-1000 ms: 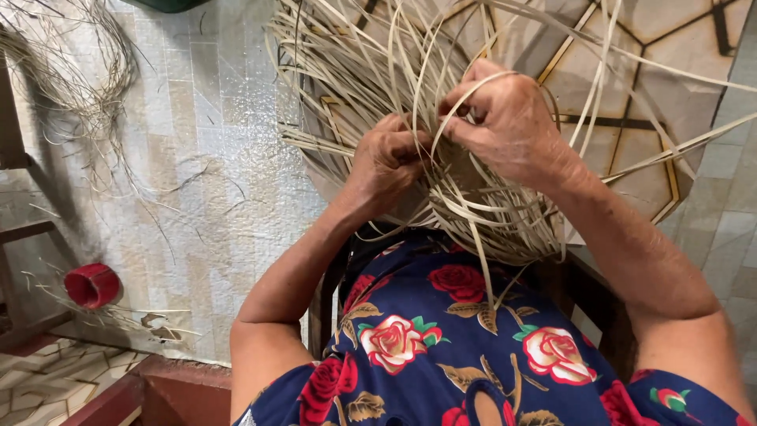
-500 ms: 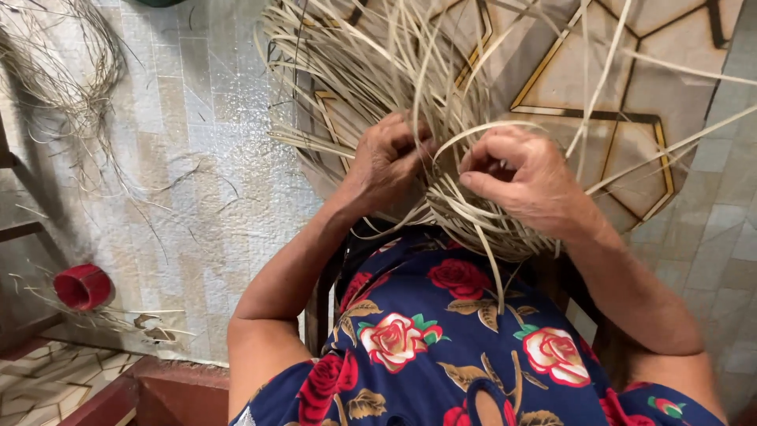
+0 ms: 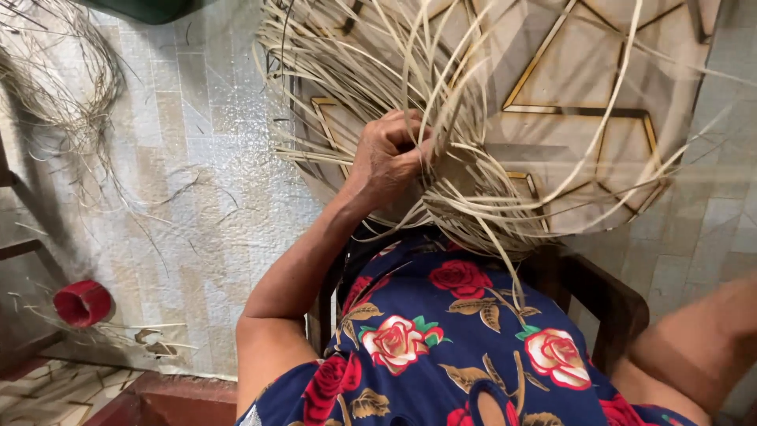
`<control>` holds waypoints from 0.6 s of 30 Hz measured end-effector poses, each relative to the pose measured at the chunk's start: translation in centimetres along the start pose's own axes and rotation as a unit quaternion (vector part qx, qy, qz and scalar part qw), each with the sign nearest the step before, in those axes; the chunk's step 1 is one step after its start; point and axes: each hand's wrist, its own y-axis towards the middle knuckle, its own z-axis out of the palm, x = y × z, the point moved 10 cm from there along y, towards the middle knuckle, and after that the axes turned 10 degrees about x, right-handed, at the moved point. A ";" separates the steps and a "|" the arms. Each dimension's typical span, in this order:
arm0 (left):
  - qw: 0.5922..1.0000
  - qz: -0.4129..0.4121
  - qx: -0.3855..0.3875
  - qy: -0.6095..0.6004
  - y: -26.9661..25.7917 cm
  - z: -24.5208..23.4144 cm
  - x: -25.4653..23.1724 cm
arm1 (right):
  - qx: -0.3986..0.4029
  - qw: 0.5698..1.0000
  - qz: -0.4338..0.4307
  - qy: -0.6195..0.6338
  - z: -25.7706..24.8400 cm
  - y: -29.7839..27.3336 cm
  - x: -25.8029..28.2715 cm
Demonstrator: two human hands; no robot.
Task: The person is weaving thin strips of dried plant material into a pattern on a wooden frame, using their hands to cross and tuck the strips.
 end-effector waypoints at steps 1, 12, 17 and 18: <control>1.000 0.006 -0.007 0.000 0.1 0.0 -0.1 | 0.019 0.999 -0.040 -0.030 0.2 -0.1 1.5; 0.865 0.109 -0.251 0.420 -4.7 -3.1 -10.2 | 0.245 0.922 -0.256 -0.153 10.6 -1.5 6.5; 0.974 -0.082 -0.125 0.173 -4.7 -1.2 -6.7 | 0.046 0.895 -0.401 -0.192 9.2 -5.3 9.3; 0.974 -0.084 -0.126 0.171 -4.4 -0.9 -6.7 | 0.048 0.895 -0.400 -0.192 8.5 -5.5 10.5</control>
